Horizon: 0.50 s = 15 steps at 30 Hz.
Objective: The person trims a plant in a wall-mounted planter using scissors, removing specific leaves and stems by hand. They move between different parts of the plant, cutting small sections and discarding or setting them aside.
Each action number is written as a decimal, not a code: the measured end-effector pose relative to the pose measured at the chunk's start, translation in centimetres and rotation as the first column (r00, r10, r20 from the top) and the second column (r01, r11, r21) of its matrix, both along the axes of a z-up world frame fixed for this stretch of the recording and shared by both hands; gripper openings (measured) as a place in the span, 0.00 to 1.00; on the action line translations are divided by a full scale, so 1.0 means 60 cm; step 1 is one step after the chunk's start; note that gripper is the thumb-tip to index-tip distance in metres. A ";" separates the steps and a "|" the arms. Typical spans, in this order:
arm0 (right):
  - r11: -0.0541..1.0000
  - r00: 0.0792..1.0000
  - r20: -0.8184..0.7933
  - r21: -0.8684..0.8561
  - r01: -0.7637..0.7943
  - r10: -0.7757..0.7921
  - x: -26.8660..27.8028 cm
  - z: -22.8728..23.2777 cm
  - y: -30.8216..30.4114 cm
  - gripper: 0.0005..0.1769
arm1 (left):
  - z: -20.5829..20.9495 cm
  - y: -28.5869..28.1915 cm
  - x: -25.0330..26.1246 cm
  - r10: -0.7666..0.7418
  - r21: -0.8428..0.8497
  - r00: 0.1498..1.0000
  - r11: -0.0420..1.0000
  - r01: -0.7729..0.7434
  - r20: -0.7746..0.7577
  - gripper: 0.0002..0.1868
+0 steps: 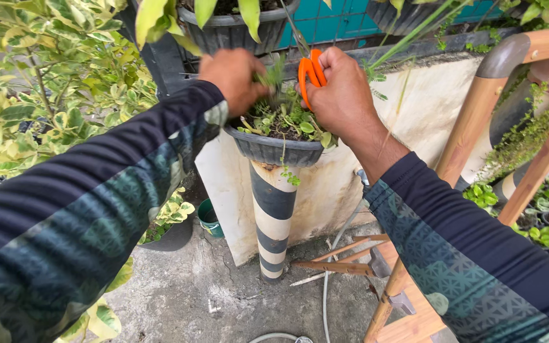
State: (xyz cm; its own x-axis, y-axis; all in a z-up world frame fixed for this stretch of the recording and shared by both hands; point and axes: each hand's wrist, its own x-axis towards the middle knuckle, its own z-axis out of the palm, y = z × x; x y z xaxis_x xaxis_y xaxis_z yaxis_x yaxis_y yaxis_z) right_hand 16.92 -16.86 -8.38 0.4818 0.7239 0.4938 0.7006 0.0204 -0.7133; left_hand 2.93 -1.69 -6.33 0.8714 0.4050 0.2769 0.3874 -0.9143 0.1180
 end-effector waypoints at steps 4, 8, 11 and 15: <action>0.996 0.994 -0.082 0.065 -0.066 0.071 -0.003 0.001 0.008 0.08 | 0.007 0.012 -0.014 0.076 -0.032 0.987 0.996 -0.081 -0.140 0.18; 0.998 0.998 -0.042 0.046 -0.039 0.041 0.001 -0.002 0.005 0.08 | 0.014 0.065 -0.009 0.026 -0.073 0.963 0.997 -0.007 0.270 0.21; 0.999 0.998 -0.053 0.032 -0.023 0.025 0.002 -0.003 0.005 0.08 | 0.010 0.085 -0.006 0.032 -0.144 0.993 0.989 -0.015 0.114 0.24; 0.998 1.000 -0.002 0.060 -0.005 0.005 0.005 -0.008 0.006 0.09 | 0.009 0.083 0.002 -0.116 -0.265 0.983 0.952 0.151 0.140 0.19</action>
State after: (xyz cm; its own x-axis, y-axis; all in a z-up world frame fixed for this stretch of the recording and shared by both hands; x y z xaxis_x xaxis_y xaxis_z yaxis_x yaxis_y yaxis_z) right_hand 17.23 -16.49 -8.85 0.4795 0.6953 0.5354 0.6989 0.0664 -0.7122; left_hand 3.05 3.26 -5.81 0.8894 0.3623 0.2788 0.2311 -0.8825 0.4096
